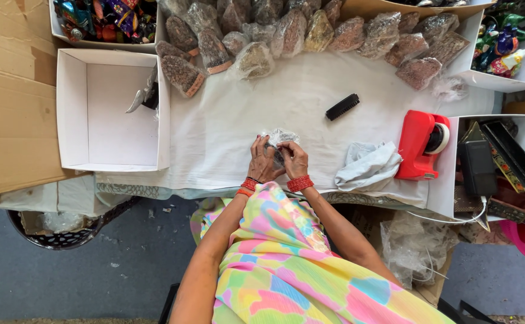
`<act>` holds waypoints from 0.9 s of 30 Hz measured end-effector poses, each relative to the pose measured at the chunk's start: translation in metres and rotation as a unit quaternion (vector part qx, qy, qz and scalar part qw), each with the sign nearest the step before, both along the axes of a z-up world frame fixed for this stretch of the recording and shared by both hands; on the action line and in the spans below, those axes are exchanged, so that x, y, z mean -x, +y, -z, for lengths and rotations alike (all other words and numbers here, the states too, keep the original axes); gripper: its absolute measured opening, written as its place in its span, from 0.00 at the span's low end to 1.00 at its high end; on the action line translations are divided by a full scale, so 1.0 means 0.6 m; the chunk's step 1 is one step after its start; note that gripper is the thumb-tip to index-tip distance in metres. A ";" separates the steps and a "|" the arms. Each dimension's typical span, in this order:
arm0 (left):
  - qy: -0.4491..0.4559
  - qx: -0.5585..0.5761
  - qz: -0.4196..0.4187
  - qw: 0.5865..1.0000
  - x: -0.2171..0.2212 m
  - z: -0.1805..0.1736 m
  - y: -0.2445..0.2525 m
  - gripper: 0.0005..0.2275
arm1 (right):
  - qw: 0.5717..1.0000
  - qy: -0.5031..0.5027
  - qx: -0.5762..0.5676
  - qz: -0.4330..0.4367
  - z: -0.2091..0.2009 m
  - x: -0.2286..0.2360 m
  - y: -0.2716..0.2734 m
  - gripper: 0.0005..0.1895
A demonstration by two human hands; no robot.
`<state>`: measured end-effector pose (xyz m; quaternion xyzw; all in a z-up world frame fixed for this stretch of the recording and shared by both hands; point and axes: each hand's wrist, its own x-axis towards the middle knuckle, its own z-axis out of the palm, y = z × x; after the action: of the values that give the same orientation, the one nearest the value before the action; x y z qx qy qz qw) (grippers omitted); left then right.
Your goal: The person cleans a silver decorative item using a black brush, then wraps it in bubble wrap. The person uses a tape dispenser to secure the bubble wrap around the item.
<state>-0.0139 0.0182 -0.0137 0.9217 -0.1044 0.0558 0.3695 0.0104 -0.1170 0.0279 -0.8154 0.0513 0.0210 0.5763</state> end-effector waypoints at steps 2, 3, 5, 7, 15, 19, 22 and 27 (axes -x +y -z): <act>0.011 -0.018 0.003 1.000 -0.001 -0.004 0.001 0.34 | 1.000 -0.004 0.013 0.001 0.003 0.002 0.001 0.06; 0.022 -0.037 0.004 0.999 0.000 -0.005 0.002 0.33 | 1.000 -0.009 0.027 0.000 0.005 0.003 0.002 0.06; 0.031 -0.018 0.004 0.999 -0.001 -0.010 0.004 0.34 | 1.000 -0.009 0.017 0.005 -0.008 0.003 0.005 0.09; 0.040 0.000 0.004 0.999 -0.003 -0.013 0.005 0.36 | 1.000 -0.009 0.008 0.009 -0.005 0.009 0.003 0.12; 0.043 -0.014 0.013 0.999 -0.004 -0.013 0.008 0.47 | 0.996 -0.084 -0.020 -0.018 0.031 0.033 0.004 0.19; 0.031 -0.025 0.031 0.999 -0.003 -0.012 0.007 0.47 | 0.996 -0.063 0.045 -0.039 0.020 0.004 0.002 0.23; -0.021 -0.006 0.036 0.999 -0.001 -0.006 0.003 0.46 | 0.997 -0.038 0.023 -0.058 0.002 -0.019 0.000 0.26; -0.004 -0.004 0.032 0.999 0.003 -0.008 0.004 0.46 | 0.996 0.008 0.049 -0.079 -0.016 -0.044 -0.001 0.24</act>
<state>-0.0158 0.0203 -0.0090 0.9190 -0.1354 0.0477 0.3672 0.0367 -0.1175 0.0376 -0.8437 -0.0078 0.0710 0.5320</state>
